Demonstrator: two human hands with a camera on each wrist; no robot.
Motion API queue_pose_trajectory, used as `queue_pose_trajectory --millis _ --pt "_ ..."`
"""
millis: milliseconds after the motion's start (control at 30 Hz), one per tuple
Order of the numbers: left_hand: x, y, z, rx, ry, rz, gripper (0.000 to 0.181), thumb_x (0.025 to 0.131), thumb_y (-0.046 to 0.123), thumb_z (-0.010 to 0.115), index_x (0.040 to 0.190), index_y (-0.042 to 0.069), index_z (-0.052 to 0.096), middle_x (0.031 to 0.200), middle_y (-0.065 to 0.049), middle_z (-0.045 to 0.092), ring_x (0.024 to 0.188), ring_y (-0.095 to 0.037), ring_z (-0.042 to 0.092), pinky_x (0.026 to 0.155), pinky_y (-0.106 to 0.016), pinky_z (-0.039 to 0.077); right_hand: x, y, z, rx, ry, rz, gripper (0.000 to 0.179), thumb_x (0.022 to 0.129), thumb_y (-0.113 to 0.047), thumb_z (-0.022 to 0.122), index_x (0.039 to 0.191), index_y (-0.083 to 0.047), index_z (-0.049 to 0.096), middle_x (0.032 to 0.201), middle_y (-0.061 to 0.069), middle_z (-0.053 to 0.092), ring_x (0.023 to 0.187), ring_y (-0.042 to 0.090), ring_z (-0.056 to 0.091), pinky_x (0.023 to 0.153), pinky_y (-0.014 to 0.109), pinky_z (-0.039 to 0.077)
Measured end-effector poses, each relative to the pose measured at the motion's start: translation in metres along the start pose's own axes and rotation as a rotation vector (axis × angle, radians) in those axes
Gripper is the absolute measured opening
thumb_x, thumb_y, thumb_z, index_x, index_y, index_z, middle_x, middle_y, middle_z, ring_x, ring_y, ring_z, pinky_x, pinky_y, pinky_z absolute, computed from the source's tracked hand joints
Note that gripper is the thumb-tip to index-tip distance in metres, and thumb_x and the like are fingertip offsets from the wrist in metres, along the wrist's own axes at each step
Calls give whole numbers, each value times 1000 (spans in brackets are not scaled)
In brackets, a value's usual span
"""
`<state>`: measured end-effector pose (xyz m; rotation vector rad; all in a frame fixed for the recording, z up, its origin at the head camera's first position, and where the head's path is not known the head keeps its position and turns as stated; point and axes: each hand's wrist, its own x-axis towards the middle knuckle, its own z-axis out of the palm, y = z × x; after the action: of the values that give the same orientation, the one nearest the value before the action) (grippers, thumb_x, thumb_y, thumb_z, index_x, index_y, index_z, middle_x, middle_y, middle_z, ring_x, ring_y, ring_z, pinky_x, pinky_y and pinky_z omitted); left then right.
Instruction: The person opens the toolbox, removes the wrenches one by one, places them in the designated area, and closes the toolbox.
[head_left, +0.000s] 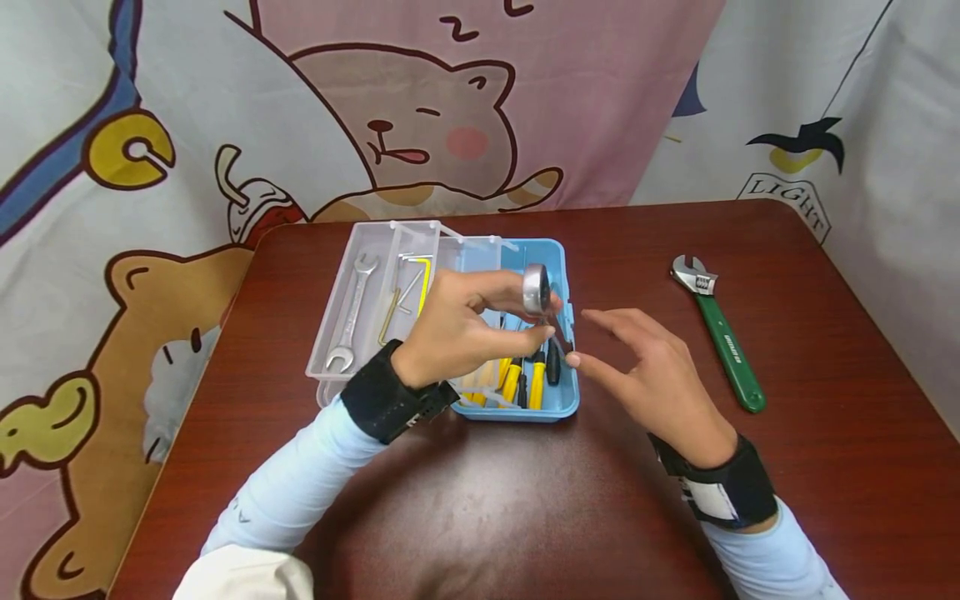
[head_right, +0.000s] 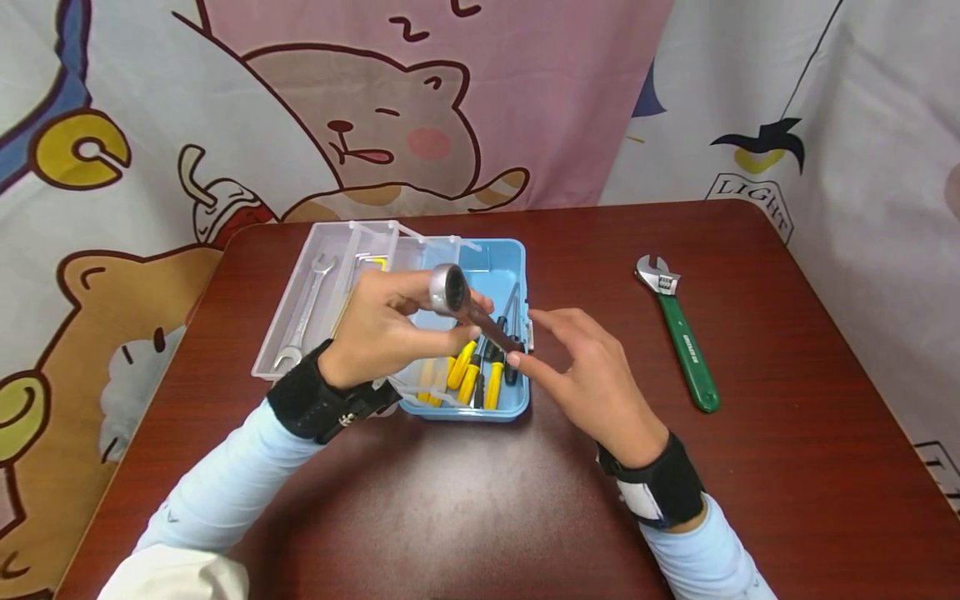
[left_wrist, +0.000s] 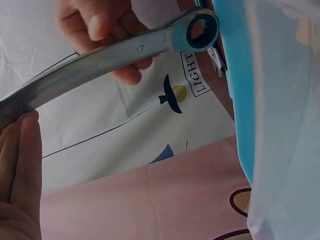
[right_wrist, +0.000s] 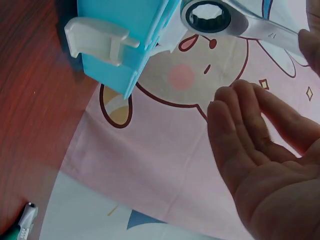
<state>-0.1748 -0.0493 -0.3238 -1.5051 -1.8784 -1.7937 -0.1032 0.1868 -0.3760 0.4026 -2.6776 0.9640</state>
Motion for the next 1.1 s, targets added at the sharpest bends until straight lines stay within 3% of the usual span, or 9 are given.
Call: queue_pose_trajectory --millis 300,533,667,800,933,1100 --pt "-2 2 3 10 -11 20 28 74 -15 81 101 -12 72 93 -18 77 83 -20 78 77 -36 62 0 -1 6 58 45 -164 54 81 -14 90 130 -4 70 119 7 70 108 22 67 85 47 58" --pt "-2 3 4 -34 -4 19 28 74 -16 80 100 -13 71 92 -19 77 82 -22 77 76 -38 63 0 -1 13 121 65 -263 50 76 -4 91 123 -5 74 112 3 72 101 17 69 93 10 47" --pt "-2 4 5 -55 -1 12 28 74 -18 80 100 -14 71 92 -20 76 82 -24 78 76 -38 63 0 -2 15 137 100 -293 47 74 -3 91 119 -4 76 108 3 73 97 17 70 91 7 46" --pt "-3 3 4 -76 -1 8 28 74 -19 79 100 -15 70 93 -22 76 81 -25 77 76 -39 63 -2 -1 15 152 116 -296 36 86 -22 85 116 -4 77 106 2 74 95 15 70 88 9 47" --pt "-5 3 1 -78 -10 -4 28 75 -19 79 102 -15 70 95 -23 75 82 -25 77 77 -39 63 -3 -2 17 155 130 -306 49 95 -47 67 116 -3 77 104 2 74 89 13 68 81 9 50" --pt "-9 8 -4 -33 -9 -31 32 77 -17 80 107 -15 70 100 -22 76 87 -24 77 80 -39 62 -3 -5 17 136 156 -311 54 96 -50 63 115 -1 77 101 4 72 83 12 66 76 9 50"
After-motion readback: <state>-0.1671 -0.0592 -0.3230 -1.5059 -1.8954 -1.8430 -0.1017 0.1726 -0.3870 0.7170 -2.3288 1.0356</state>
